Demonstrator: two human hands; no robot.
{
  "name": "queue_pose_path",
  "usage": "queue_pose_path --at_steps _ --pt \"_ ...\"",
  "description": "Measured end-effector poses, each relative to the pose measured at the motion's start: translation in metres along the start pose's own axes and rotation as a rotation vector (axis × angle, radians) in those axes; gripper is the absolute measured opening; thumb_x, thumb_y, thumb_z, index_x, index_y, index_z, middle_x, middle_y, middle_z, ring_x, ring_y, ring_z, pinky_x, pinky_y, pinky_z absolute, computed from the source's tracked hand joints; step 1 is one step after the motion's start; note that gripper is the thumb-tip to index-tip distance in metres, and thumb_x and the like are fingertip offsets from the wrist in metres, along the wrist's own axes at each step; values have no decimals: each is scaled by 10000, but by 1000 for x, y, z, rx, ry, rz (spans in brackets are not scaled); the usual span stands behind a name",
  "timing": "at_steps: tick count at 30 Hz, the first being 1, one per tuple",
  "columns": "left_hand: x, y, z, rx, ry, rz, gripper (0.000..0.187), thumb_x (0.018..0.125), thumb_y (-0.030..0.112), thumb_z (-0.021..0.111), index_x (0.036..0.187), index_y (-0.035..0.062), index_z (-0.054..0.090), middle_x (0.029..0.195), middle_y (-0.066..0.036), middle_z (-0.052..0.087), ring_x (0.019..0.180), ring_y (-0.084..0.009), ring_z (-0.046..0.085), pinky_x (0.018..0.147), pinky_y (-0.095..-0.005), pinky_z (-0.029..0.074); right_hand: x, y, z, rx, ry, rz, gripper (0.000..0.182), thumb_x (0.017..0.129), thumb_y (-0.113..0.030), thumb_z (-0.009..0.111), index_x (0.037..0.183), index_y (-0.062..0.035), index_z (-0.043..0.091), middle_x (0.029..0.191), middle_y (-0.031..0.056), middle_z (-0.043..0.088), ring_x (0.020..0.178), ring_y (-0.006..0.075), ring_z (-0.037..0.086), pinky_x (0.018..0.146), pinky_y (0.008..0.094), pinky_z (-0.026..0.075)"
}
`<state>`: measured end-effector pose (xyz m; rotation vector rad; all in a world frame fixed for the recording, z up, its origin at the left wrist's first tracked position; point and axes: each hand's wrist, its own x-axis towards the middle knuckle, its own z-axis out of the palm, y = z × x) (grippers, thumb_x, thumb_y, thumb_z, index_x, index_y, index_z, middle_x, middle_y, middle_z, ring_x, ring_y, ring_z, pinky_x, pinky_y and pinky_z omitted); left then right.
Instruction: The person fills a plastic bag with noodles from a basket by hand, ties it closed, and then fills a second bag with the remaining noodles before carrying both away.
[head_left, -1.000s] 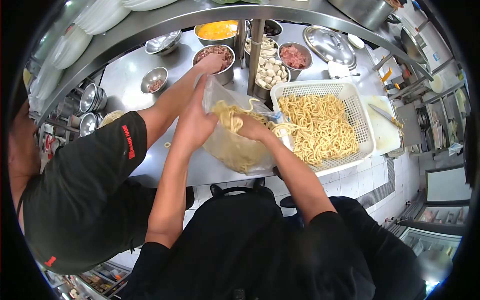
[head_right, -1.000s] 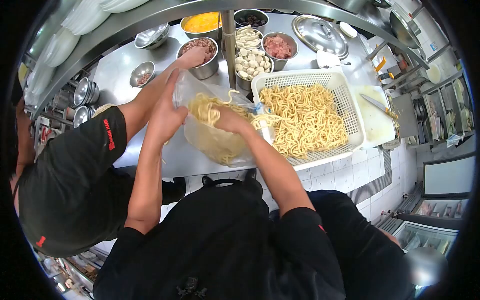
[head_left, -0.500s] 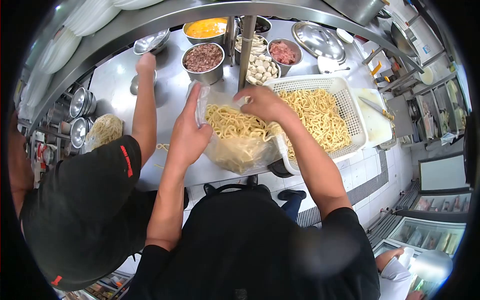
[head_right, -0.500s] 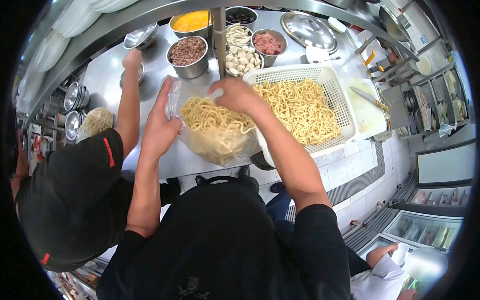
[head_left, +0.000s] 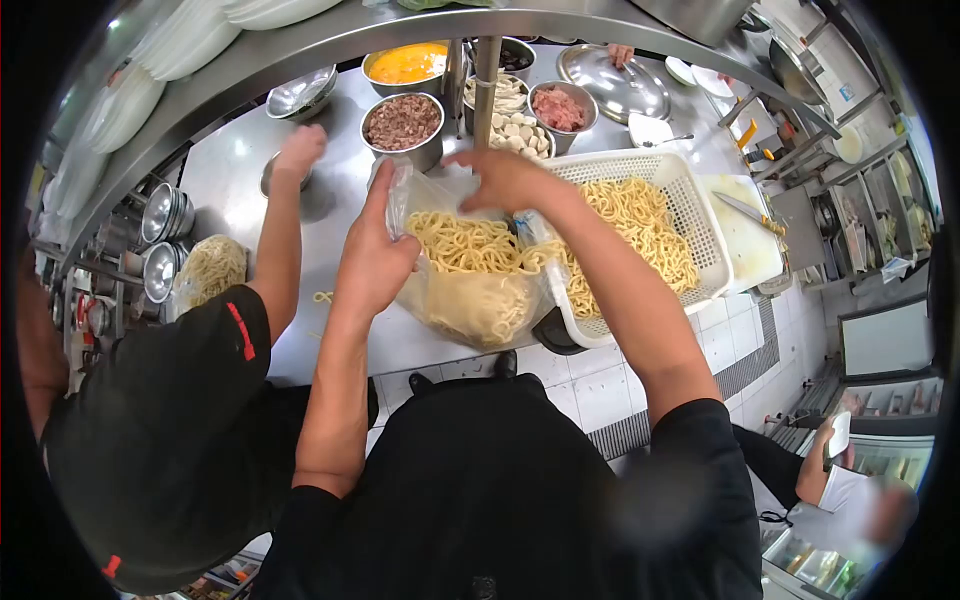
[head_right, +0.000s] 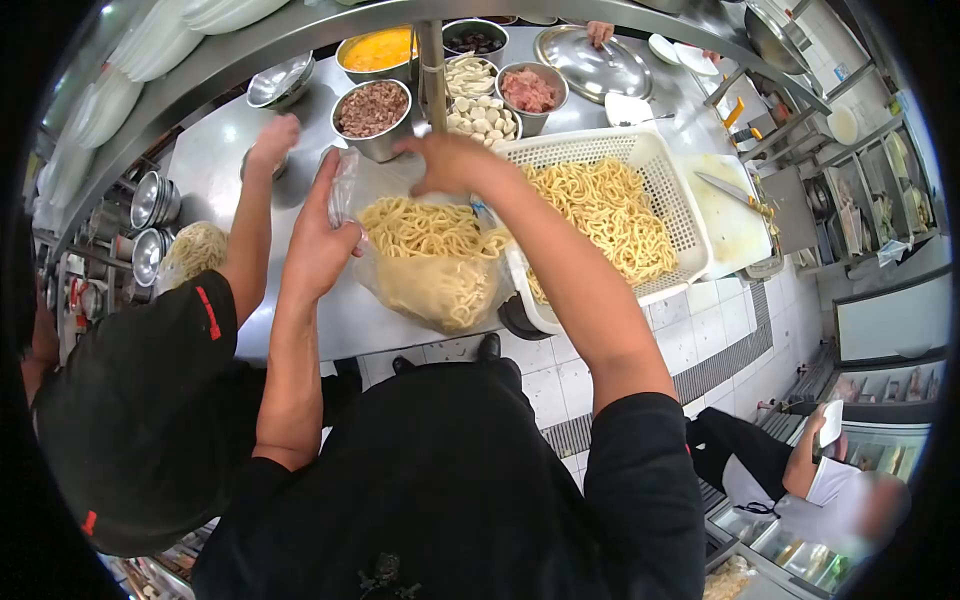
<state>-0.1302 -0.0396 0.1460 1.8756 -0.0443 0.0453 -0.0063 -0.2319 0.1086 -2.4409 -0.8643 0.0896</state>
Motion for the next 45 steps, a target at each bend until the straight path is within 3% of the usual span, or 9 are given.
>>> queue_pose_path --at_steps 7,11,13,17,26,30,33,35,45 --pt "-13 -9 -10 -19 65 -29 849 694 -99 464 1501 59 254 1451 -145 407 755 -111 568 572 -240 486 -55 14 -70 -109 -130 361 470 742 -346 740 1120 -77 666 1025 200 674 1000 336 640 894 390 485" --pt "-14 -17 -7 -159 74 -9 849 692 -100 458 1501 61 259 1460 -149 400 750 -110 566 577 -247 488 -145 85 47 -99 92 196 738 730 -432 741 1290 -5 520 1009 258 656 968 420 625 868 436 491" --pt "-17 -11 -6 -140 72 -31 848 693 -97 455 1502 59 255 1459 -152 399 755 -116 569 580 -252 490 -150 72 61 9 46 473 609 757 -352 730 1252 -37 569 973 249 665 931 407 636 832 454 498" --pt "-14 -7 -3 -47 47 -24 845 697 -87 449 1504 54 242 1456 -156 401 769 -137 581 588 -263 498 -126 32 1 17 231 473 386 786 -256 694 1115 -57 663 874 236 671 854 397 645 786 462 505" --pt "-6 0 -3 48 -34 -37 856 695 -83 463 1507 56 232 1455 -151 402 769 -146 589 600 -265 500 -55 -68 -113 -436 255 23 233 784 -195 682 959 -43 709 805 187 672 805 362 649 751 440 513" --pt "-7 -1 -2 22 -51 -31 862 695 -86 463 1510 65 225 1481 -134 378 730 -128 576 587 -254 489 -17 -76 -63 -10 123 0 249 783 -233 666 968 -74 717 994 168 676 902 321 653 797 429 510" --pt "-6 -14 -6 -115 14 10 880 684 -73 480 1512 78 226 1486 -135 379 656 -109 558 566 -245 485 -12 -69 19 -183 -126 -9 276 787 -207 665 1010 -47 692 996 161 676 951 328 642 838 431 507" --pt "-4 -24 -11 -94 43 23 893 672 -73 466 1515 75 209 1506 -95 358 680 -98 552 546 -213 468 -39 -67 26 24 170 -173 303 784 -195 666 1051 -54 683 1009 157 679 940 344 644 823 434 512" --pt "-7 -27 2 -160 70 -37 864 708 -108 421 1519 73 185 1518 -128 312 726 -105 532 538 -217 444 -225 175 -35 77 383 1217 1061 692 -740 627 1481 -111 300 1453 278 356 1378 403 310 1115 461 300"
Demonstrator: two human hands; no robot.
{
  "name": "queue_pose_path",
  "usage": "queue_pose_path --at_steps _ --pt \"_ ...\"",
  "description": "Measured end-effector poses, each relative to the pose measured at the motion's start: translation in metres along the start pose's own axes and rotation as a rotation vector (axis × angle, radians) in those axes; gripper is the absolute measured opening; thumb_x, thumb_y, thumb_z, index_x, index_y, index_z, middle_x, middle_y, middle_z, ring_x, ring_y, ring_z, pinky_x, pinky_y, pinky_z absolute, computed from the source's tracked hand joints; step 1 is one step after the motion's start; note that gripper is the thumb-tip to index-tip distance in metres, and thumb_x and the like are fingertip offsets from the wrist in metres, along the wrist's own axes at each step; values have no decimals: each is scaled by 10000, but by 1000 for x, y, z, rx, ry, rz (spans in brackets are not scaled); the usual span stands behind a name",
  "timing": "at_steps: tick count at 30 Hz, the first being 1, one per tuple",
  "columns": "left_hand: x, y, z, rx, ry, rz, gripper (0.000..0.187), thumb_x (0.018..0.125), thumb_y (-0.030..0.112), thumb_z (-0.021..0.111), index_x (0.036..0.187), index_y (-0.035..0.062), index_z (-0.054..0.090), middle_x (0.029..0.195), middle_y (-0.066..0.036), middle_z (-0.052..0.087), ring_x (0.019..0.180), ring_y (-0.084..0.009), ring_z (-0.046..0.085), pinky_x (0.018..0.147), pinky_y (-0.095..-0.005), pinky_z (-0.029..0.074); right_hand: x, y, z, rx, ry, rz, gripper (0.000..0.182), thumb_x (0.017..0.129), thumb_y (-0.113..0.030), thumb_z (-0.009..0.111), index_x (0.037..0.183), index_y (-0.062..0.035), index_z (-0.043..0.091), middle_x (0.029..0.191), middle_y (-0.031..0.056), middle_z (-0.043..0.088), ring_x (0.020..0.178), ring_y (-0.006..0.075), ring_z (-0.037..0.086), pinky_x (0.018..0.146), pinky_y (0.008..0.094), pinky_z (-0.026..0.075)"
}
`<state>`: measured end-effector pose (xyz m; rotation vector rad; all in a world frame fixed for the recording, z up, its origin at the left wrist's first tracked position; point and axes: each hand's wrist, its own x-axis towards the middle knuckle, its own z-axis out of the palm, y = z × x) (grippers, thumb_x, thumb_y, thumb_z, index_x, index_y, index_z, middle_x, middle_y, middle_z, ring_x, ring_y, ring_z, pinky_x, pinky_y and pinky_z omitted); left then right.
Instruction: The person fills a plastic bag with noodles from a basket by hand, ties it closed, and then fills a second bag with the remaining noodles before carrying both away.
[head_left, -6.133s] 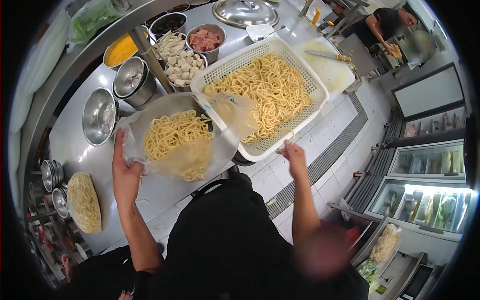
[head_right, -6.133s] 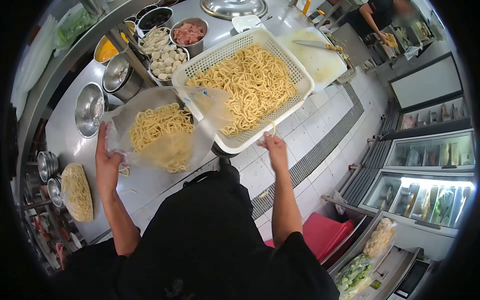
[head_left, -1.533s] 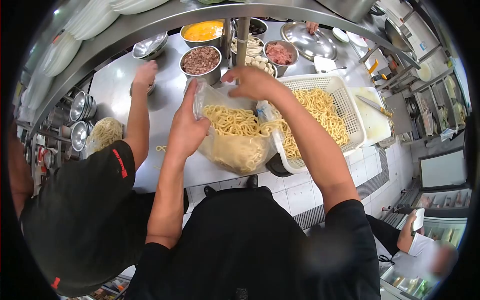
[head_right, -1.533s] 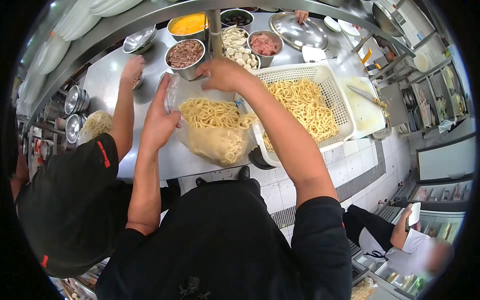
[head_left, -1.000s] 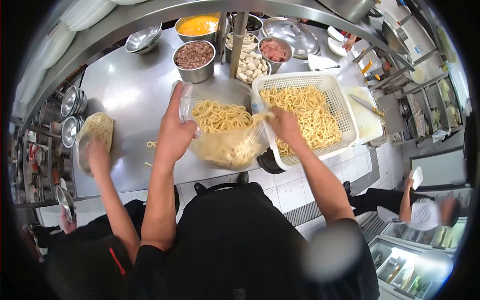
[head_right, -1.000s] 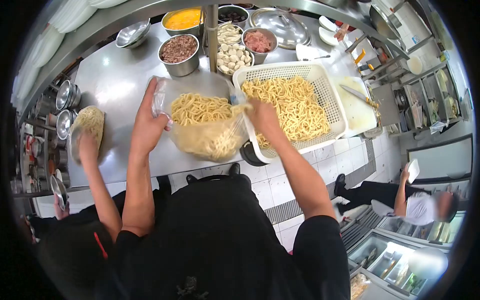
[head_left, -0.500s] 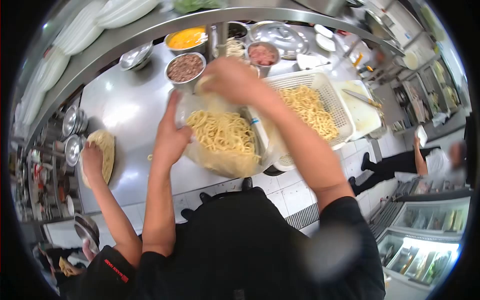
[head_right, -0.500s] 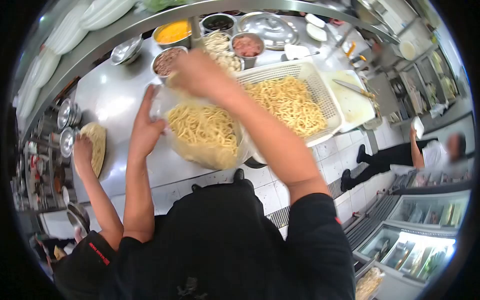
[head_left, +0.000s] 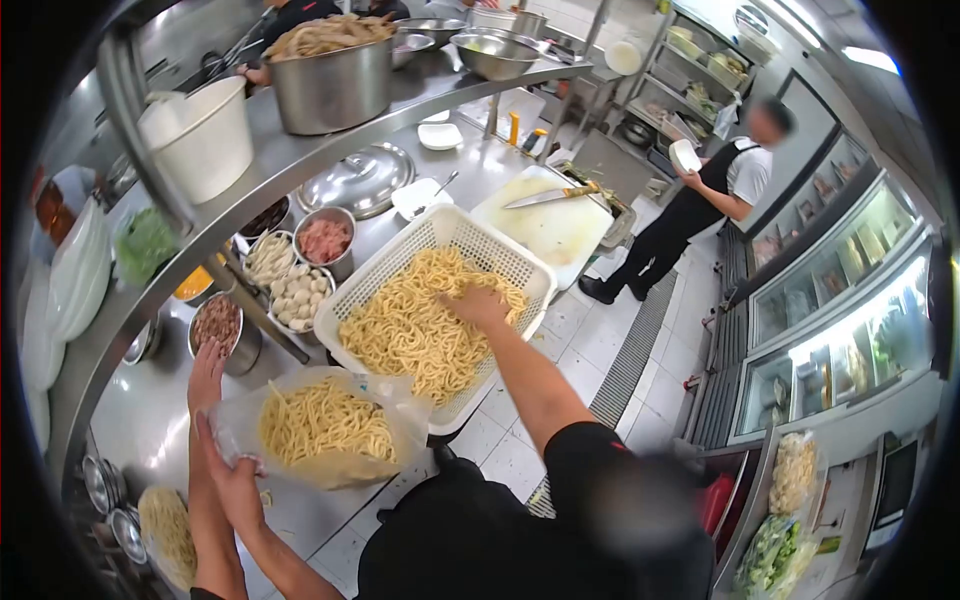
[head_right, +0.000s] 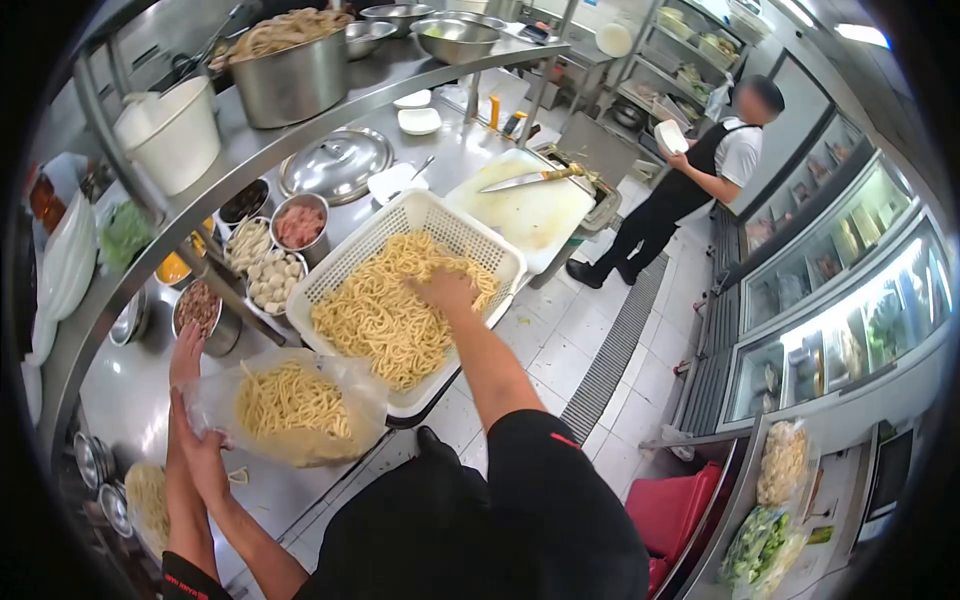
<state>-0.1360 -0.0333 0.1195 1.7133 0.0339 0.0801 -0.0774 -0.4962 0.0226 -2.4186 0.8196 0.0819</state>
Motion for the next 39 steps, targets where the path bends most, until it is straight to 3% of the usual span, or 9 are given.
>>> queue_pose_path --at_steps 3,5,7,10,13,15,19,34,39 --pt "14 -38 -14 128 -4 137 874 700 -114 429 1519 87 200 1507 -104 335 742 -96 522 542 -212 442 -16 -22 62 -153 -201 -117 1161 620 -714 701 1507 -135 225 1544 223 195 1412 443 184 1004 761 183" --pt "4 -17 -3 208 -11 43 887 695 -98 468 1519 82 195 1494 -114 336 882 -136 567 675 -228 472 -14 1 87 -416 -257 -506 1175 571 -701 734 1499 -156 263 1527 221 249 1403 447 208 1016 744 195" --pt "-4 -9 15 266 -67 -116 892 690 -112 493 1514 94 222 1510 -85 331 712 -99 538 597 -225 472 13 21 85 -419 -252 -360 1083 569 -603 793 1452 -143 368 1487 219 336 1374 421 295 974 750 257" --pt "-17 -1 47 275 -104 -12 920 687 -153 456 1524 143 215 1549 -115 289 696 -108 539 585 -240 475 90 38 117 -282 -52 -211 800 720 -243 710 1432 -94 376 1440 325 330 1156 429 548 879 447 518" --pt "-20 1 56 226 -40 -105 915 690 -140 458 1525 139 209 1542 -152 289 816 -128 575 621 -239 481 56 -10 91 -362 64 -375 669 732 -148 672 1360 -51 463 1290 298 518 1019 378 633 814 435 543" --pt "-22 -11 58 387 -24 40 906 693 -127 454 1525 129 205 1521 -182 317 932 -146 583 666 -241 490 61 -16 73 138 -433 -364 512 742 -59 627 1246 -10 558 1062 222 654 889 299 671 753 387 550" --pt "-22 -20 49 415 8 81 898 696 -100 465 1525 125 207 1505 -189 344 1006 -172 587 701 -236 491 30 -48 16 648 -593 -253 379 736 15 588 1114 40 597 959 140 668 804 218 666 648 328 551" --pt "13 21 21 200 -69 6 853 704 15 538 1502 97 245 1406 -253 447 928 -327 665 807 -376 524 -20 -171 -214 867 -328 -515 304 791 -168 642 1032 17 622 853 90 671 700 174 676 616 311 576" --pt "22 19 21 213 -80 37 854 706 7 533 1503 100 241 1381 -256 469 727 -265 656 692 -366 537 -31 -232 -255 776 -362 -833 298 804 -187 661 1020 14 621 874 92 683 697 163 681 592 289 575"
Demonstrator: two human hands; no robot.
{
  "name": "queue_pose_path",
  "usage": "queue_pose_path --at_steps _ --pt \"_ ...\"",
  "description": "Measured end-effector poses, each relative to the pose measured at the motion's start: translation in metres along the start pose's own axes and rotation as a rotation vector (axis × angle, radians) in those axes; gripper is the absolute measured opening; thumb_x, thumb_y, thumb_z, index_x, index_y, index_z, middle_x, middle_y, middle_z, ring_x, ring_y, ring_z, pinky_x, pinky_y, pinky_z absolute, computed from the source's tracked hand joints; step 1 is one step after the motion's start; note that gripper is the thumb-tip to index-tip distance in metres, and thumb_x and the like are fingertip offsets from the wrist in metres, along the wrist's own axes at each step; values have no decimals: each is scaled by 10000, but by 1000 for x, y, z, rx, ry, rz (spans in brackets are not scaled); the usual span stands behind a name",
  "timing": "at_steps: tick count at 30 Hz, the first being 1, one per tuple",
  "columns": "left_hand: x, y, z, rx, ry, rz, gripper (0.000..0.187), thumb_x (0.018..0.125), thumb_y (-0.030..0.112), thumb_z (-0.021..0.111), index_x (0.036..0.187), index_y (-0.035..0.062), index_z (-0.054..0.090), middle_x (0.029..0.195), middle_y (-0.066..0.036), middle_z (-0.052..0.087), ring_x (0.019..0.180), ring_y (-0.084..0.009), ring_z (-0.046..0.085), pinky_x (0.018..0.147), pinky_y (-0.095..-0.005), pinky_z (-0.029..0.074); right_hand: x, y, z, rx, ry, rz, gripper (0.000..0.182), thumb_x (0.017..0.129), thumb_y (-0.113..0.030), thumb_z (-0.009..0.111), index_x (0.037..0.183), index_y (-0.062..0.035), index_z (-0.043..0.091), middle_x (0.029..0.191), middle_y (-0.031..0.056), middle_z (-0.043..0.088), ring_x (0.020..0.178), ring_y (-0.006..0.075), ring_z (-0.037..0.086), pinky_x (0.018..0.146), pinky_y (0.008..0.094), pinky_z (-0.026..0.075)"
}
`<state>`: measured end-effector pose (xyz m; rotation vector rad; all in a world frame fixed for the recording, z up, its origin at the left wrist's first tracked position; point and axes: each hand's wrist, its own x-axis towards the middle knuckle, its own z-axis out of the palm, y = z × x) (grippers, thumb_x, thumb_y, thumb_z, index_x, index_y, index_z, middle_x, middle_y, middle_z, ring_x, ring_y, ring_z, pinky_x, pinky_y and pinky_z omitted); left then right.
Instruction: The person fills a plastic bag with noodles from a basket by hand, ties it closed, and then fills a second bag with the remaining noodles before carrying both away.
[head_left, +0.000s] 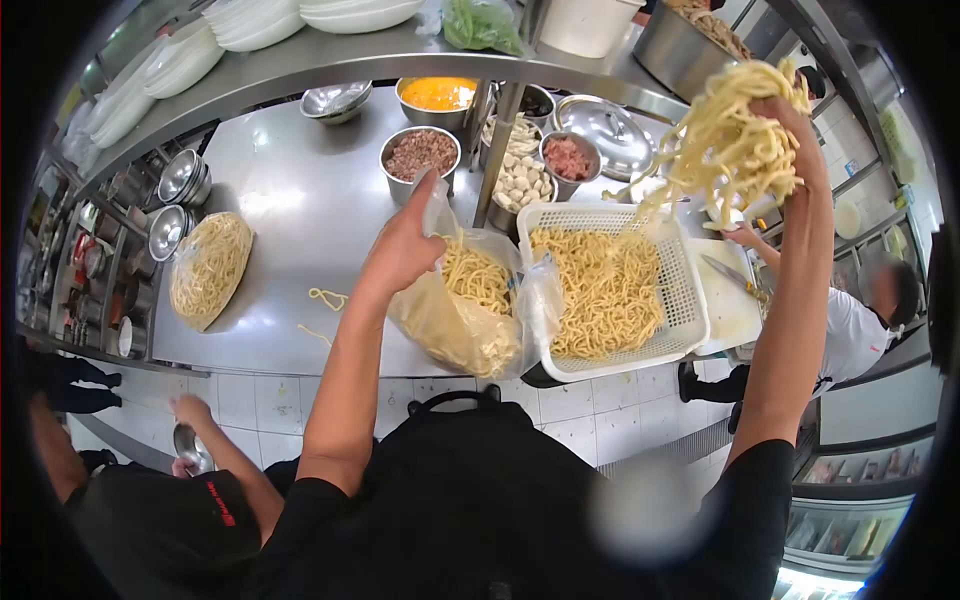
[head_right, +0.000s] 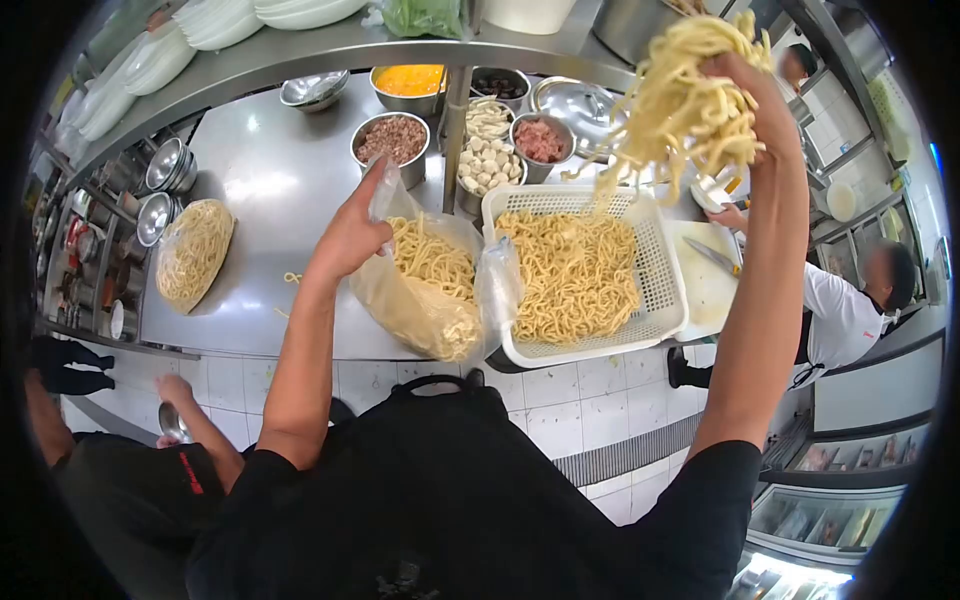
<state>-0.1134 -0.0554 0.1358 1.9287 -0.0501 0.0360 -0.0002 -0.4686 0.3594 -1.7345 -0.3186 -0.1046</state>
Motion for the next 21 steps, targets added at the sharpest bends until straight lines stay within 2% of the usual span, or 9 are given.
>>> queue_pose_path --at_steps 11,13,14,16,17,18,19,20,21 --pt "-9 0 -20 58 46 -56 864 695 3 538 1501 65 235 1352 -252 501 663 -219 633 642 -345 529 -27 -39 140 132 -105 -73 336 802 -178 635 1061 37 634 918 124 683 788 190 686 697 303 577" --pt "-8 -15 -23 54 77 96 867 691 3 538 1501 67 238 1386 -249 469 696 -236 642 632 -341 530 -27 -13 162 147 -221 -63 293 710 -127 725 964 9 670 860 80 690 708 158 662 653 275 529" --pt "-13 5 -27 53 18 -84 872 688 0 561 1497 60 240 1424 -244 428 798 -266 660 648 -343 543 -33 2 174 186 -236 -5 291 709 -125 723 963 9 674 862 80 693 716 159 663 651 278 530" --pt "-15 1 -29 59 9 -105 880 682 -3 590 1491 53 246 1448 -245 398 915 -290 657 632 -339 557 -31 71 197 227 -333 135 277 710 -108 716 960 5 684 873 73 698 761 160 667 668 284 539" --pt "-16 -1 -29 26 10 -105 875 683 8 616 1482 41 260 1461 -256 369 1121 -320 591 825 -360 547 -36 103 220 188 -303 218 286 713 -85 707 981 11 682 899 77 702 801 173 673 697 291 548" --pt "-16 -6 -29 135 49 -54 867 685 15 622 1477 32 270 1466 -256 358 1296 -348 450 1046 -371 412 -49 120 244 406 -396 338 303 711 -63 698 1003 17 681 918 90 704 816 181 678 712 294 555" --pt "-17 -12 -26 222 120 28 923 642 20 610 1495 71 260 1388 -252 470 1004 -306 640 895 -352 505 -48 169 265 343 -419 451 320 710 -71 703 1019 11 681 945 95 702 827 188 676 726 302 551" --pt "-15 -27 -21 262 210 239 905 649 19 615 1482 29 261 1449 -253 390 1273 -320 486 1063 -337 384 -58 180 288 296 -483 518 322 705 -83 706 1013 12 683 952 92 700 829 187 675 750 308 546" --pt "-22 -19 -23 205 182 195 897 657 23 620 1479 17 260 1464 -257 363 1334 -317 403 1101 -329 324 -70 202 312 219 -538 434 393 709 -109 698 1079 15 656 1010 94 686 903 206 660 818 327 530"
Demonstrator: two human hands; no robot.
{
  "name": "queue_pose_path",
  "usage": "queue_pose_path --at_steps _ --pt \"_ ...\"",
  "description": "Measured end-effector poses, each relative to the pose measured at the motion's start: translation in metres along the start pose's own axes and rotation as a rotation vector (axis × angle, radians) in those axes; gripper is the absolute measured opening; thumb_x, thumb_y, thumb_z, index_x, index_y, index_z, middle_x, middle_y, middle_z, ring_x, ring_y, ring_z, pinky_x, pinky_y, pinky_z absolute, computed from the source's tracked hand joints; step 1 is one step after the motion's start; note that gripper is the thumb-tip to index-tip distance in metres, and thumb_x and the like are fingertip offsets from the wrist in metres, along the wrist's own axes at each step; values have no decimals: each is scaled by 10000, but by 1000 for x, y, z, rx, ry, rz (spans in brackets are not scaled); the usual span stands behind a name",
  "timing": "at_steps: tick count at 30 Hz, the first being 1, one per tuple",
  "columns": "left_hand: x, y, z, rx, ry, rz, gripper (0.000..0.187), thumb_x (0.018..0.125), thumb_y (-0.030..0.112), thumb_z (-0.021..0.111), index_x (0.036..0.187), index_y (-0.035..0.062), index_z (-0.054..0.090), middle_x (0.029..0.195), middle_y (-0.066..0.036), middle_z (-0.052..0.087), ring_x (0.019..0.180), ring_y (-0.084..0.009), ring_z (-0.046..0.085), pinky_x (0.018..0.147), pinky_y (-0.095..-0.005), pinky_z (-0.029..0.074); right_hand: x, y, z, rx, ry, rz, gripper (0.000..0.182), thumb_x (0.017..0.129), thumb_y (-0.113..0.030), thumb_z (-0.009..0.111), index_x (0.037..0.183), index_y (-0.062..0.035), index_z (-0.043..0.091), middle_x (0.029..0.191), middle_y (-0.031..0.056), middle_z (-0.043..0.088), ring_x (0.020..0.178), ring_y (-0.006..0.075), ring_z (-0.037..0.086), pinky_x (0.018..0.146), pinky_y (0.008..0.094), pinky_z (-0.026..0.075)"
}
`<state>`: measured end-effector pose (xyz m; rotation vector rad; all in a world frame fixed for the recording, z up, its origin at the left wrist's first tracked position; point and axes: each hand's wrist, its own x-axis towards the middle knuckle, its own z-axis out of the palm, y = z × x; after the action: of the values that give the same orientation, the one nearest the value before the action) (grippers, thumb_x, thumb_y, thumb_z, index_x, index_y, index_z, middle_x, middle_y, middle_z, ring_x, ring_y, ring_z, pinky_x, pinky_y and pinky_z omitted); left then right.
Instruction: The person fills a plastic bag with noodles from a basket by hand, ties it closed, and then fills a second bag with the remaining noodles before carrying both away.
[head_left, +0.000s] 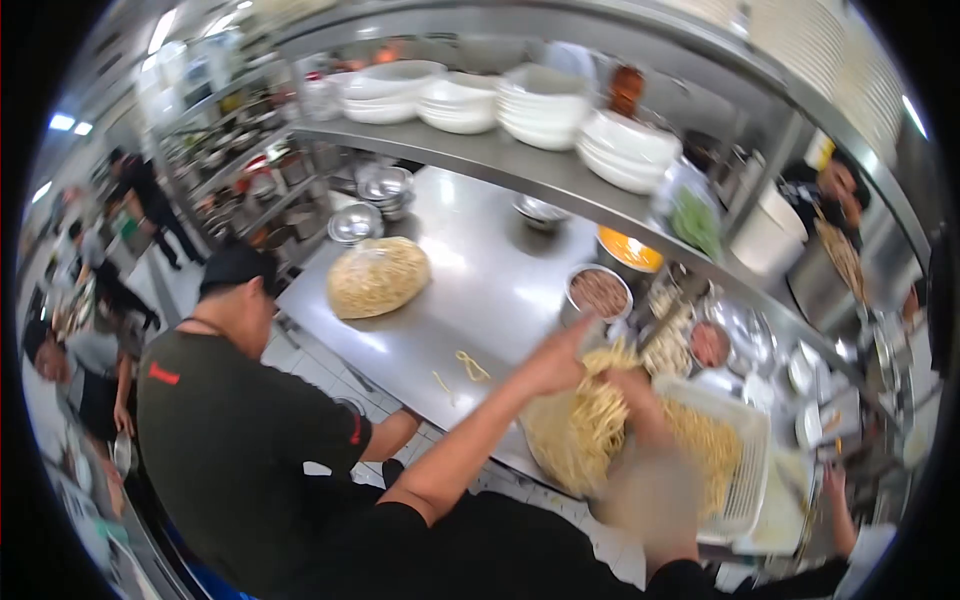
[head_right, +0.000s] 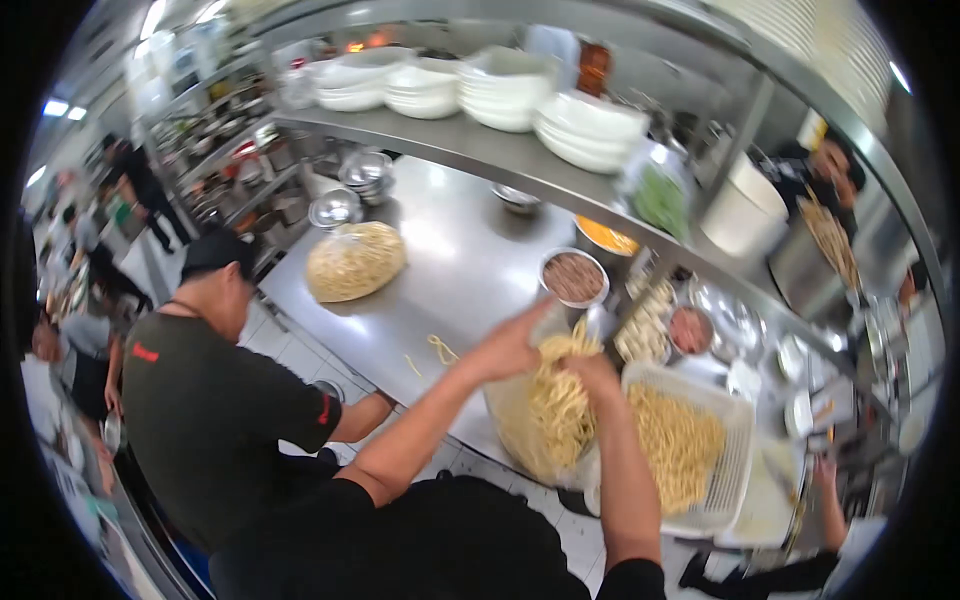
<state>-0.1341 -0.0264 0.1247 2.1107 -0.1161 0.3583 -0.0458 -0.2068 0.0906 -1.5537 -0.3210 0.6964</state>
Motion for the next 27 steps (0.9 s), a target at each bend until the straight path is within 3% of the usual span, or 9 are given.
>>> queue_pose_path --at_steps 2,4,7,10,12,18,22,23,27 --pt "-6 3 1 -58 -14 -34 877 674 26 623 1474 5 263 1471 -260 346 1378 -329 344 1130 -328 283 18 53 25 -275 77 17 491 713 -157 709 1163 9 607 1104 166 667 1013 272 645 877 366 509" --pt "-7 -4 1 -51 37 -32 865 683 26 622 1472 7 268 1464 -260 358 1362 -344 368 1120 -335 302 64 126 -3 -1102 -134 -248 577 709 -215 732 1234 -41 566 1198 226 618 1110 358 594 928 414 478" --pt "-16 -1 -5 -99 16 -77 797 715 19 573 1461 5 292 1432 -275 392 1330 -372 400 1099 -367 331 14 13 34 -1355 -307 -42 588 704 -264 744 1238 -85 573 1223 239 592 1121 402 570 948 434 466" --pt "-16 -3 -2 -53 14 -76 775 727 20 548 1460 7 295 1418 -282 404 1318 -376 412 1095 -372 338 51 25 15 -1024 -414 -322 592 733 -335 716 1265 -119 569 1240 210 595 1162 391 548 993 437 436" --pt "-13 -6 3 -14 1 -75 764 731 42 550 1457 20 310 1422 -257 413 1304 -380 424 1105 -369 324 61 34 11 -1238 -308 -315 586 762 -422 685 1254 -119 587 1252 232 580 1199 369 526 1013 435 414" --pt "-22 -8 -16 -49 84 -79 822 710 -38 526 1487 83 286 1428 -227 431 1270 -314 473 1038 -325 385 -20 29 -28 -1641 -374 285 486 787 -404 670 1103 -36 651 1125 230 635 1073 366 603 907 451 483" --pt "-21 5 -14 -112 -31 -147 837 697 -52 506 1490 129 308 1368 -216 500 938 -247 643 799 -326 514 -36 -4 -26 -1473 -298 2 213 800 -241 639 862 -41 680 888 196 666 902 380 635 799 443 500" --pt "-19 7 -12 -105 -26 -138 840 697 -56 498 1491 146 314 1344 -197 521 753 -186 621 673 -322 524 -39 -23 -15 -1406 -254 -121 208 811 -229 627 874 -38 680 858 196 662 876 385 634 783 444 498" --pt "-10 13 -8 -131 -54 -153 839 699 -62 489 1491 161 324 1341 -155 528 686 -143 586 625 -299 516 -47 -79 12 -1249 -130 -402 244 846 -224 612 971 -32 695 845 190 664 826 355 645 775 412 517"
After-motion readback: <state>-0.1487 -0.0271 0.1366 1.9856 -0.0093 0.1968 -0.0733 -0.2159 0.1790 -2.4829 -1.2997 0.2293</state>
